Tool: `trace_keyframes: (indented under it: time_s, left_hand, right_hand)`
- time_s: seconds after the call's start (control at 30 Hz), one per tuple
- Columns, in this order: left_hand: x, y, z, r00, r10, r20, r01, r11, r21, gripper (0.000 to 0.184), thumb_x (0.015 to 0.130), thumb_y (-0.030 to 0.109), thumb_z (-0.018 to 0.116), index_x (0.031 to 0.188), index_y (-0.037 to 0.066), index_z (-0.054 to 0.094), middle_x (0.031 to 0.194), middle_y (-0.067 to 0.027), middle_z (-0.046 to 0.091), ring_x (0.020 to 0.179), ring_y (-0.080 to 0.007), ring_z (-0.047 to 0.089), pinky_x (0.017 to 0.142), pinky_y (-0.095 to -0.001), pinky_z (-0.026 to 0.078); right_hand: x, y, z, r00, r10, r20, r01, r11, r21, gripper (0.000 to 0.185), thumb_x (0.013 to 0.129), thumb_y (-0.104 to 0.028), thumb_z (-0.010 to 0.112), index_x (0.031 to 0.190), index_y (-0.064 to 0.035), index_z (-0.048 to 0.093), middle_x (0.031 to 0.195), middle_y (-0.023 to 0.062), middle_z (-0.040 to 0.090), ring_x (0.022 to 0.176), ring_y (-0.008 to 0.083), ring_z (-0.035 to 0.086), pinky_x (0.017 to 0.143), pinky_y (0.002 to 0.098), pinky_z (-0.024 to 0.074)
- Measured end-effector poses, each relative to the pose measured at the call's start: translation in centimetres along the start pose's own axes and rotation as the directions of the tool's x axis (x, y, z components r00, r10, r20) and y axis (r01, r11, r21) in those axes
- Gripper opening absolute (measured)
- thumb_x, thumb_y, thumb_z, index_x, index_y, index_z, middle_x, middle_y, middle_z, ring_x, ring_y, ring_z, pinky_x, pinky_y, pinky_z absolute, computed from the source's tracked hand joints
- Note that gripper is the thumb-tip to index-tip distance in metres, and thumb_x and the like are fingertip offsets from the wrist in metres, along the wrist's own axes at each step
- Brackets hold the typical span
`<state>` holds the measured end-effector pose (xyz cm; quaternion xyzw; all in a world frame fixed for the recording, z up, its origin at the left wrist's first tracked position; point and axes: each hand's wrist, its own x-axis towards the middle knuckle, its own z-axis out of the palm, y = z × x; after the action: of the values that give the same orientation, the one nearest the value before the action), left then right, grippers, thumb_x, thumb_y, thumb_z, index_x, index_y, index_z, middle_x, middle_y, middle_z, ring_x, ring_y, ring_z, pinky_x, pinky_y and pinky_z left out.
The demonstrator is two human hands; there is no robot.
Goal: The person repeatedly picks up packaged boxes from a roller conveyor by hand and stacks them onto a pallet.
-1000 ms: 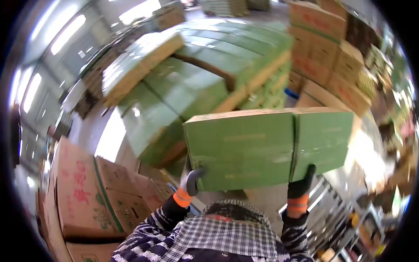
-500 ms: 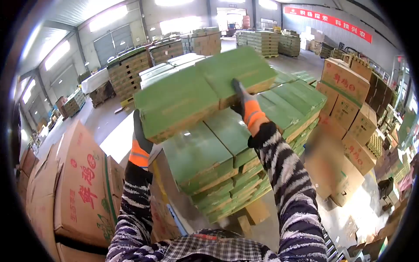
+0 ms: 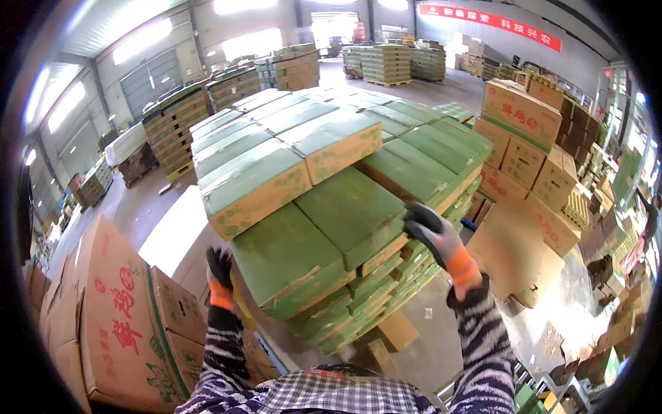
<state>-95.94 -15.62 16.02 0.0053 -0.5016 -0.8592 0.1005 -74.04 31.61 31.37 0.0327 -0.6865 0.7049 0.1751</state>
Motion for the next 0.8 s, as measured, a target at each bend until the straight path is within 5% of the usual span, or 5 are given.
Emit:
trace_keyframes:
  time_s: [0.13,0.4,0.5,0.7,0.8]
  left_hand:
    - [-9.0,-11.3,-8.4,0.892,-0.383,-0.242,0.394,0.919,0.000,0.025,0.091,0.045,0.047,0.092,0.023,0.057,0.057,0.0065,0.032,0.046,-0.0095,0.032,0.042,-0.0284,0.024]
    - [-26.1,-24.1,-10.4,0.130,-0.991,-0.022,0.903,0.109,0.415,0.026,0.090,0.042,0.046,0.097,0.018,0.053,0.077,-0.0019,0.053,0.069,-0.0195,0.051,0.057,-0.0359,0.042]
    - [-29.4,-24.8,-2.6,0.122,-0.376,0.919,-0.531,0.757,0.380,0.029,0.092,0.036,0.047,0.110,0.016,0.057,0.087,-0.0055,0.060,0.070,-0.0169,0.053,0.058,-0.0316,0.041]
    - [-38.1,-25.9,15.7,0.005,-0.991,0.135,0.139,0.135,0.981,0.045,0.091,0.029,0.053,0.130,0.007,0.048,0.124,-0.0083,0.054,0.111,-0.0214,0.052,0.087,-0.0306,0.041]
    - [-41.9,-37.4,14.6,-0.149,-0.878,0.454,-0.172,0.475,0.863,0.039,0.094,0.026,0.047,0.128,0.008,0.049,0.129,-0.0084,0.050,0.113,-0.0206,0.050,0.087,-0.0313,0.041]
  right_hand:
    - [-14.1,8.4,-14.4,0.869,0.067,-0.491,-0.207,0.949,-0.238,0.044,0.088,-0.013,0.059,0.128,0.0013,0.047,0.118,0.0111,0.057,0.104,0.0176,0.056,0.089,0.0286,0.0455]
    - [-54.1,21.2,-28.2,0.286,-0.120,-0.951,-0.950,-0.169,-0.264,0.074,0.081,-0.039,0.061,0.135,0.0040,0.034,0.138,0.0246,0.037,0.129,0.0377,0.031,0.108,0.0414,0.0256]
    - [-59.8,20.1,-24.1,-0.036,0.001,-0.999,-0.954,-0.297,0.034,0.085,0.080,-0.049,0.058,0.143,-0.0047,0.023,0.147,0.0191,0.025,0.134,0.0333,0.026,0.109,0.0424,0.0217]
    - [-62.4,22.6,-20.0,-0.096,-0.030,-0.995,-0.971,-0.216,0.100,0.088,0.078,-0.048,0.060,0.144,-0.0058,0.020,0.150,0.0157,0.017,0.137,0.0331,0.019,0.110,0.0444,0.0187]
    - [-59.0,20.5,-17.7,-0.088,0.083,-0.993,-0.979,-0.190,0.071,0.093,0.076,-0.047,0.061,0.145,-0.0044,0.015,0.151,0.0171,0.012,0.139,0.0324,0.013,0.111,0.0445,0.0144]
